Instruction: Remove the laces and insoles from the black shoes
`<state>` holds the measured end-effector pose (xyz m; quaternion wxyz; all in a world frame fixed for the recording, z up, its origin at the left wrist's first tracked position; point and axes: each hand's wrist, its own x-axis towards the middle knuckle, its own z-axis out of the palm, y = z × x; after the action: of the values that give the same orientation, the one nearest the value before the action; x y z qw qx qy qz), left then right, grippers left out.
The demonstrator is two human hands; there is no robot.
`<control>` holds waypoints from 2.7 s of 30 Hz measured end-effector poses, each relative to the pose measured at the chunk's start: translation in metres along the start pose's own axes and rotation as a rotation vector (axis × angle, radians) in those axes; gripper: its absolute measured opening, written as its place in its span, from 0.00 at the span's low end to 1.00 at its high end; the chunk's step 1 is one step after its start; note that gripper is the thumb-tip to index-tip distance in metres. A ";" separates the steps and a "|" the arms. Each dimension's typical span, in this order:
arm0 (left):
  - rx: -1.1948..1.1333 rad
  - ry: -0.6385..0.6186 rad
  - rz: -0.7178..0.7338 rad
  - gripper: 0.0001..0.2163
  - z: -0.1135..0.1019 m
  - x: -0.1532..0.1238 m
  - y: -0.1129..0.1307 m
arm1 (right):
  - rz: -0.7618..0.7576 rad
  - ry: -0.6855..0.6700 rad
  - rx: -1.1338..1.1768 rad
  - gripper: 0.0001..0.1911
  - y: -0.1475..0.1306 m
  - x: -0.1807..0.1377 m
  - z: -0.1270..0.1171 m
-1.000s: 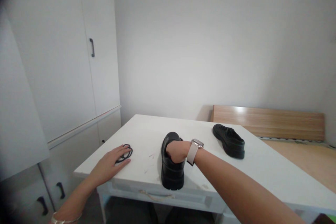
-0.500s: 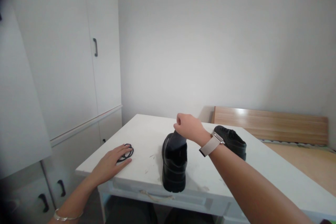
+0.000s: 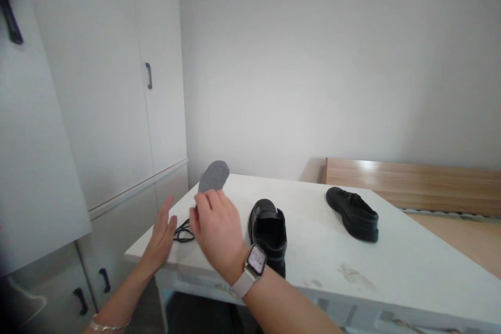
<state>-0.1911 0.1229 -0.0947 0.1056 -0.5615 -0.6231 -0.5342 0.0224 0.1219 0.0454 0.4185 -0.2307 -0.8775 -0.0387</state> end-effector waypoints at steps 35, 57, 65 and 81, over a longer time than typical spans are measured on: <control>0.272 -0.571 0.095 0.19 -0.010 0.007 0.033 | 0.261 -0.326 -0.130 0.06 0.049 0.067 0.112; 0.269 -0.529 0.151 0.14 -0.008 0.009 0.023 | 0.217 -0.149 -0.347 0.21 0.119 0.042 0.076; 0.320 -0.513 0.165 0.14 0.001 0.003 0.020 | 0.653 -0.028 -0.748 0.09 0.278 -0.089 -0.108; 0.316 -0.401 0.154 0.19 0.006 0.004 0.007 | 0.470 0.047 -0.407 0.13 0.273 -0.143 -0.097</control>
<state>-0.1842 0.1283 -0.0906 0.1069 -0.6785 -0.6626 -0.2985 0.2885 0.2864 -0.0335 0.3815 -0.5056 -0.7643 -0.1212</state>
